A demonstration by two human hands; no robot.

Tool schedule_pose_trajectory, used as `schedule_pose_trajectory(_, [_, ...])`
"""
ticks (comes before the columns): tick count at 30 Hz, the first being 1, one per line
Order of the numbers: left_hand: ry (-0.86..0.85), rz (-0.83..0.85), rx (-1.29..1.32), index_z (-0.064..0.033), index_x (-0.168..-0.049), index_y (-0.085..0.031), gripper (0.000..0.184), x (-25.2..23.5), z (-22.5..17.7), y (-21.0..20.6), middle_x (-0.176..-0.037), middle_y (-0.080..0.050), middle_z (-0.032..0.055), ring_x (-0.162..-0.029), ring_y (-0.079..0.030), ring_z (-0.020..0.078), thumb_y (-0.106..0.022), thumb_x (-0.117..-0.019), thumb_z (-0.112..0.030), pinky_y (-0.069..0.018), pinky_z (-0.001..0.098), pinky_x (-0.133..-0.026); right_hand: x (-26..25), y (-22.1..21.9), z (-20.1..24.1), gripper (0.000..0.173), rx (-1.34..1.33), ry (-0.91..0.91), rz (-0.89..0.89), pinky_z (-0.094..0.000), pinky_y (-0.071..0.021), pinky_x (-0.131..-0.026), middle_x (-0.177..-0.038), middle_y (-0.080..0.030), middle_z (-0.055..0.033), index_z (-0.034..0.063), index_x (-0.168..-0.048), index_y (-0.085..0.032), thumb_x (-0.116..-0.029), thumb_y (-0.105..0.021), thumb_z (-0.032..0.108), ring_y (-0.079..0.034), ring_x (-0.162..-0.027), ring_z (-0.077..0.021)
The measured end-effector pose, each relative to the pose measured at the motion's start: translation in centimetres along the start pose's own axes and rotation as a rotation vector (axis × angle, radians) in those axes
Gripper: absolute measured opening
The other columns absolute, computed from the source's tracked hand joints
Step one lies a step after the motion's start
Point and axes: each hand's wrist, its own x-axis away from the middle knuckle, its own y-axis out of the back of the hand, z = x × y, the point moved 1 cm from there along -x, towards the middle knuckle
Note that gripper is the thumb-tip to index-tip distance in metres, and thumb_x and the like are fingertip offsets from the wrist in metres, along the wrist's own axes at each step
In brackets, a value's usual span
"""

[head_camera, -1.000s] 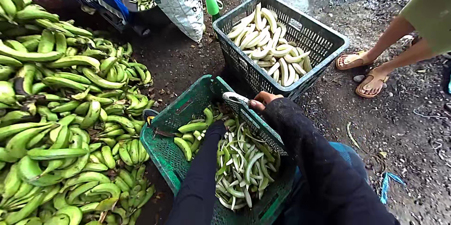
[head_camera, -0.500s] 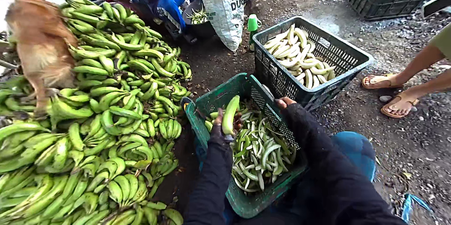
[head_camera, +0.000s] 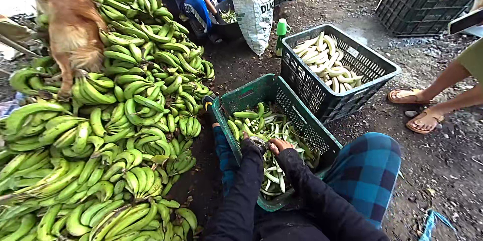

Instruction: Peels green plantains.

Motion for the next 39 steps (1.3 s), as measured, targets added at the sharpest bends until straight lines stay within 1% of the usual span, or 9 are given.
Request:
schedule_pose_trajectory(3, [-0.265, -0.253, 0.195, 0.0084, -0.141, -0.050, 0.046, -5.6, 4.3, -2.4, -0.139, -0.054, 0.0304, -0.129, -0.054, 0.0380, -0.039, -0.1117, -0.026, -0.0445, 0.0508, -0.108, -1.7, -1.1, -1.9, 0.047, -0.073, 0.081, -0.034, -0.0685, -0.0305, -0.114, -0.133, -0.066, -0.0244, 0.0016, -0.138, -0.062, -0.1086, -0.041, 0.031, -0.057, -0.130, -0.0437])
schedule_pose_trajectory(7, [-0.147, -0.153, 0.524, -0.0004, -0.145, -0.049, 0.056, -3.0, 3.9, -1.7, -0.142, -0.053, 0.0248, -0.128, -0.054, 0.0351, -0.035, -0.1114, -0.043, -0.0450, 0.0550, -0.104, -2.5, 0.5, -4.8, 0.045, -0.225, -0.214, 0.009, -0.0551, -0.0349, -0.118, -0.140, -0.059, -0.0277, -0.0044, -0.142, -0.054, -0.1122, -0.038, 0.025, -0.053, -0.137, -0.0377])
schedule_pose_trajectory(15, [-0.337, 0.153, 0.401, -0.0012, -0.132, -0.054, 0.041, 0.3, 0.1, -2.3, -0.111, -0.063, 0.0161, -0.093, -0.062, 0.0213, -0.037, -0.1115, -0.032, -0.0532, 0.0397, -0.081, -0.6, 5.3, 1.6, 0.048, 0.102, -0.119, -0.134, -0.0685, -0.0279, -0.114, -0.140, -0.060, -0.0274, 0.0128, -0.144, -0.060, -0.1070, -0.049, 0.042, -0.048, -0.136, -0.0490])
schedule_pose_trajectory(20, [-0.378, 0.100, 0.349, 0.0147, -0.141, -0.044, 0.042, -1.2, 1.8, -4.7, -0.144, -0.049, 0.0323, -0.130, -0.052, 0.0303, -0.038, -0.1117, -0.015, -0.0387, 0.0399, -0.112, -5.8, 9.9, 0.0, 0.050, 0.178, -0.296, -0.434, -0.0664, -0.0305, -0.114, -0.141, -0.059, -0.0261, 0.0178, -0.143, -0.061, -0.1056, -0.050, 0.050, -0.048, -0.137, -0.0478])
schedule_pose_trajectory(24, [-0.334, 0.109, 0.655, -0.0033, -0.134, -0.050, 0.046, -2.0, 1.5, -4.8, -0.110, -0.062, 0.0141, -0.091, -0.062, 0.0199, -0.025, -0.1134, -0.036, -0.0548, 0.0376, -0.077, -2.4, 10.4, 1.4, 0.050, 0.182, -0.118, -0.288, -0.0679, -0.0333, -0.112, -0.134, -0.065, -0.0233, 0.0133, -0.142, -0.060, -0.1056, -0.052, 0.047, -0.053, -0.133, -0.0464])
schedule_pose_trajectory(27, [-0.534, 0.215, 0.523, -0.0005, -0.148, -0.037, 0.050, -2.2, -0.6, -3.7, -0.122, -0.059, 0.0153, -0.099, -0.060, 0.0155, -0.017, -0.1140, -0.030, -0.0517, 0.0319, -0.088, 1.7, 7.3, 2.2, 0.049, 0.134, -0.088, -0.192, -0.0694, -0.0340, -0.110, -0.131, -0.066, -0.0253, 0.0130, -0.142, -0.062, -0.1052, -0.053, 0.044, -0.055, -0.130, -0.0497])
schedule_pose_trajectory(33, [-0.385, 0.438, 0.307, -0.0030, -0.131, -0.052, 0.043, 0.9, -1.2, -4.3, -0.089, -0.062, 0.0083, -0.065, -0.059, 0.0128, -0.027, -0.1136, -0.033, -0.0531, 0.0272, -0.057, -3.8, 10.1, 1.8, 0.041, 0.171, 0.016, -0.681, -0.0684, -0.0352, -0.108, -0.128, -0.064, -0.0291, 0.0123, -0.130, -0.071, -0.1005, -0.064, 0.040, -0.055, -0.126, -0.0514])
schedule_pose_trajectory(36, [-0.512, 0.316, 0.285, -0.0029, -0.151, -0.037, 0.044, 1.8, -0.8, -4.3, -0.107, -0.062, 0.0147, -0.077, -0.062, 0.0142, -0.033, -0.1131, -0.024, -0.0555, 0.0298, -0.068, -5.2, 13.2, 3.9, 0.040, 0.162, 0.041, -0.747, -0.0691, -0.0325, -0.109, -0.130, -0.065, -0.0267, 0.0147, -0.132, -0.071, -0.1011, -0.064, 0.040, -0.055, -0.127, -0.0498])
schedule_pose_trajectory(39, [-0.633, -0.035, 0.448, -0.0001, -0.161, -0.012, 0.057, 1.2, -2.2, -4.3, -0.153, -0.040, 0.0287, -0.134, -0.050, 0.0263, -0.036, -0.1119, -0.014, -0.0412, 0.0360, -0.112, -3.1, 10.3, 4.0, 0.045, 0.198, 0.003, -0.537, -0.0695, -0.0342, -0.109, -0.133, -0.065, -0.0239, 0.0170, -0.137, -0.067, -0.1040, -0.054, 0.045, -0.055, -0.129, -0.0482])
